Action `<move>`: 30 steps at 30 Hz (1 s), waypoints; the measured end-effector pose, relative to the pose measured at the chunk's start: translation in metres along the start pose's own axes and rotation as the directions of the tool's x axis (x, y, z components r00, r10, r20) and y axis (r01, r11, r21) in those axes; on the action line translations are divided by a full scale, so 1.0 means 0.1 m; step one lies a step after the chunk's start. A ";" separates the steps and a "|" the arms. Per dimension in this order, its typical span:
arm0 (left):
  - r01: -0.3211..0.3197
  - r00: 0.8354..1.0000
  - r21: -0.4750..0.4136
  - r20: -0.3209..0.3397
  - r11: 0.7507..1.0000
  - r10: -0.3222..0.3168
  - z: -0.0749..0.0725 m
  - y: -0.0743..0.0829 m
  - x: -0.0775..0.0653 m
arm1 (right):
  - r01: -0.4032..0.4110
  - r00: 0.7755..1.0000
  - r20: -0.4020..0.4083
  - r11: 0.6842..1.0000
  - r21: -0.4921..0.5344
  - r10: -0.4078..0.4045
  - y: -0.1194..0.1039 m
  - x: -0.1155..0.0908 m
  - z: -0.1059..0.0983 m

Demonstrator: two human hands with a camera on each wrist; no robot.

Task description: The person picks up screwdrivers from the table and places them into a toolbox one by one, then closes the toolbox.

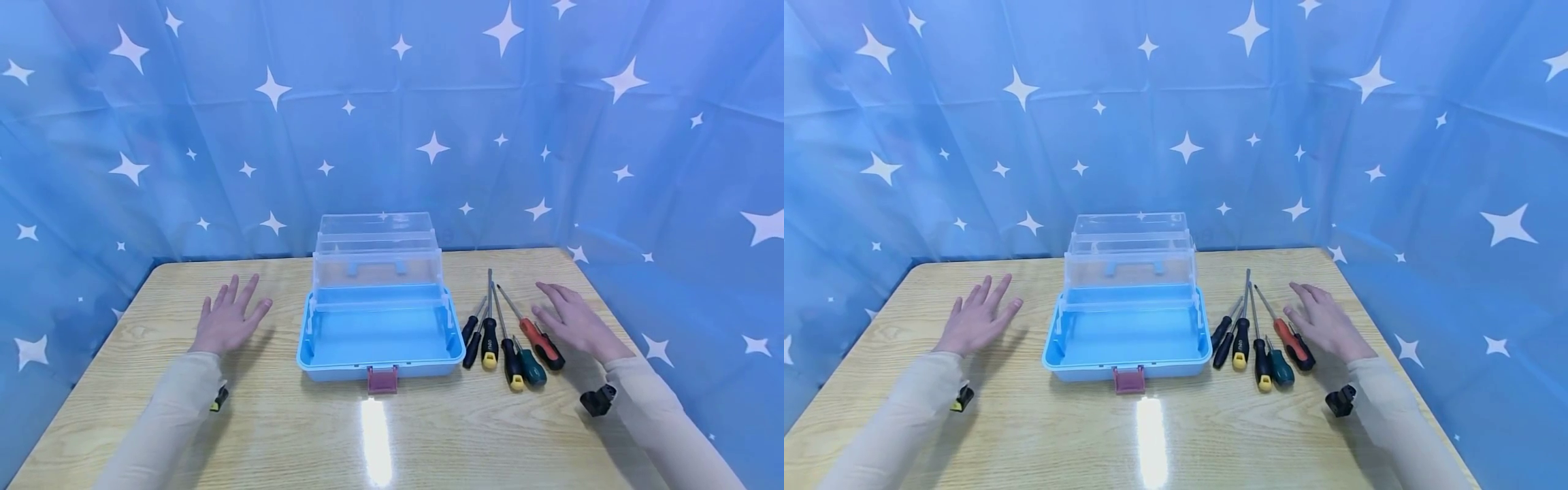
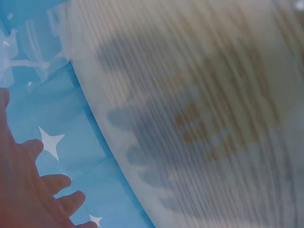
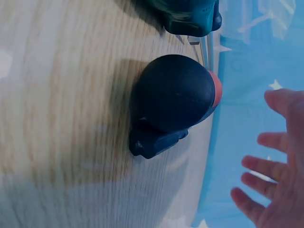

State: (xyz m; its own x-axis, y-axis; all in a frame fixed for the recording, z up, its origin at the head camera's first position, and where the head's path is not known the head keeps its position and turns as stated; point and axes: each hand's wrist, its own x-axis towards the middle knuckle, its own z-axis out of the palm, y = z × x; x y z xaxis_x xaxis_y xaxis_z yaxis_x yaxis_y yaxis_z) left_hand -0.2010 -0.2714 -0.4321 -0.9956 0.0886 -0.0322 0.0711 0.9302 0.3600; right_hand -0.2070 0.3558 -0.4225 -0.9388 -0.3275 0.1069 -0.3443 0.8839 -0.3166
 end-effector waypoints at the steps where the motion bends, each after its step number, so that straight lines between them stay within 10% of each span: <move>1: -0.004 1.000 -0.001 0.000 1.000 0.004 0.01 0.02 0.00 | 0.002 1.000 0.003 1.000 0.014 -0.002 -0.01 0.00 0.00; 30: -0.110 0.993 -0.057 -0.056 0.992 0.107 0.23 0.32 -0.18 | 0.045 0.999 -0.015 0.994 0.095 -0.044 -0.14 -0.22 0.24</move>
State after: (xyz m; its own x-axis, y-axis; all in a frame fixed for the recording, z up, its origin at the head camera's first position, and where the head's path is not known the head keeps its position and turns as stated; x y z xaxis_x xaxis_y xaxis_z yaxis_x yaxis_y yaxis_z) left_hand -0.1792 -0.2347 -0.4409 -0.9841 0.1674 0.0588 0.1766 0.8931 0.4138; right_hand -0.1814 0.3432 -0.4430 -0.9228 -0.3610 0.1344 -0.3838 0.8325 -0.3996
